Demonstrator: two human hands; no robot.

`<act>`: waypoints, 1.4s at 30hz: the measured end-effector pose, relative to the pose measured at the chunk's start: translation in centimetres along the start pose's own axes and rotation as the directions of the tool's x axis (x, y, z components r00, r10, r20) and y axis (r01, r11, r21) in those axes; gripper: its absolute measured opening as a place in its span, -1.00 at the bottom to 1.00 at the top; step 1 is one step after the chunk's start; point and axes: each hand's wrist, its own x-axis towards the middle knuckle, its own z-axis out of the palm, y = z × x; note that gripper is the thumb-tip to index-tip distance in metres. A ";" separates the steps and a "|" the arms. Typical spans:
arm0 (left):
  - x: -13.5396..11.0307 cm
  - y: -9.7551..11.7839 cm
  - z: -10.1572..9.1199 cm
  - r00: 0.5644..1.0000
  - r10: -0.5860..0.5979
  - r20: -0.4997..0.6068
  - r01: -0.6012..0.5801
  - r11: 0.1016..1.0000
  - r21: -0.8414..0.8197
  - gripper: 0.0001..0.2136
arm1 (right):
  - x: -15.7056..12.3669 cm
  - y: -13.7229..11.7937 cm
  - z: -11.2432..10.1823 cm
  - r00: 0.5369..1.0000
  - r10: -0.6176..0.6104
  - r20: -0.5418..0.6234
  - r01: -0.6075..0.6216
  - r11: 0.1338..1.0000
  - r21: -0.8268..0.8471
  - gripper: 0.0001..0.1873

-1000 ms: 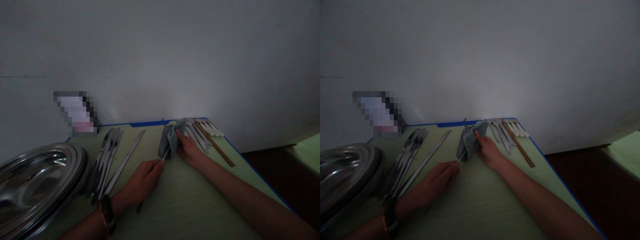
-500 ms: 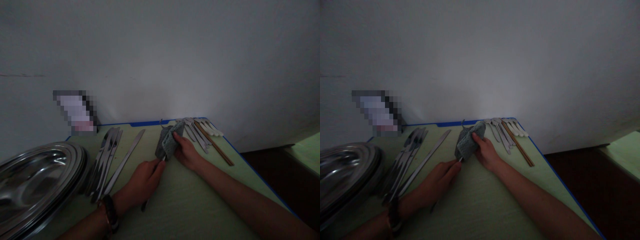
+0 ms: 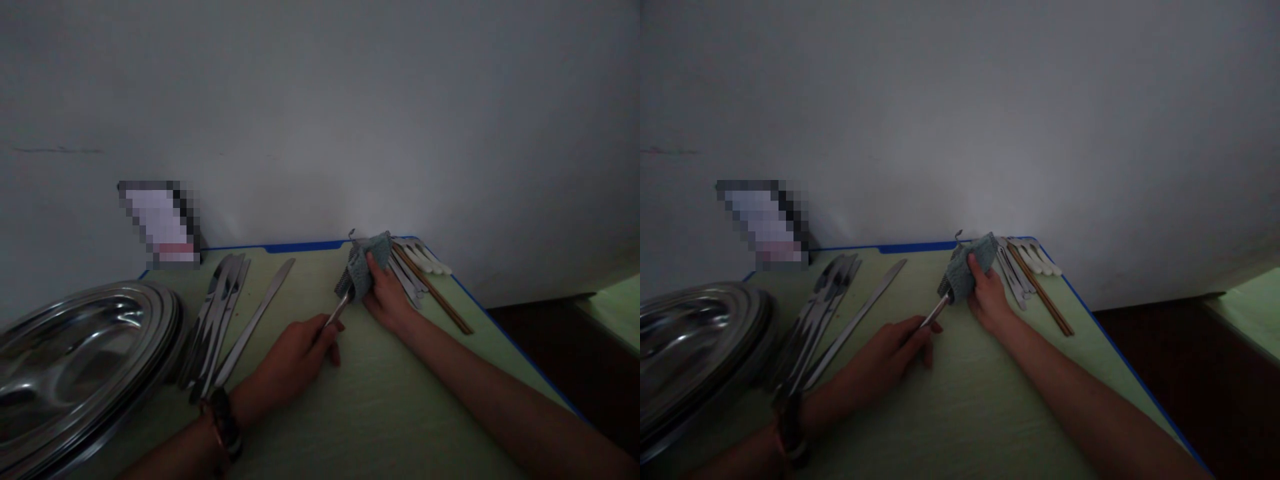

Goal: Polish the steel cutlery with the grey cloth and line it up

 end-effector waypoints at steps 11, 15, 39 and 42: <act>0.5 -1.0 0.1 0.996 -0.026 -0.080 0.021 0.998 -0.055 -0.71 | -0.9 0.4 0.0 0.959 0.119 0.257 -0.079 0.984 -0.161 -0.74; 0.2 -0.4 -0.1 0.998 -0.035 -0.050 0.036 0.999 0.027 -0.70 | -0.4 -0.1 0.2 0.993 0.060 0.104 -0.058 0.998 -0.021 -0.76; 0.6 -0.3 -0.5 0.992 -0.126 -0.016 0.118 0.960 -0.253 -0.68 | -3.1 2.1 1.0 0.999 0.045 -0.013 -0.047 0.976 -0.214 -0.57; 0.6 -0.2 -0.7 0.991 -0.134 0.029 0.137 0.945 -0.296 -0.68 | -1.8 0.9 0.9 0.999 -0.024 -0.040 0.018 0.989 -0.145 -0.64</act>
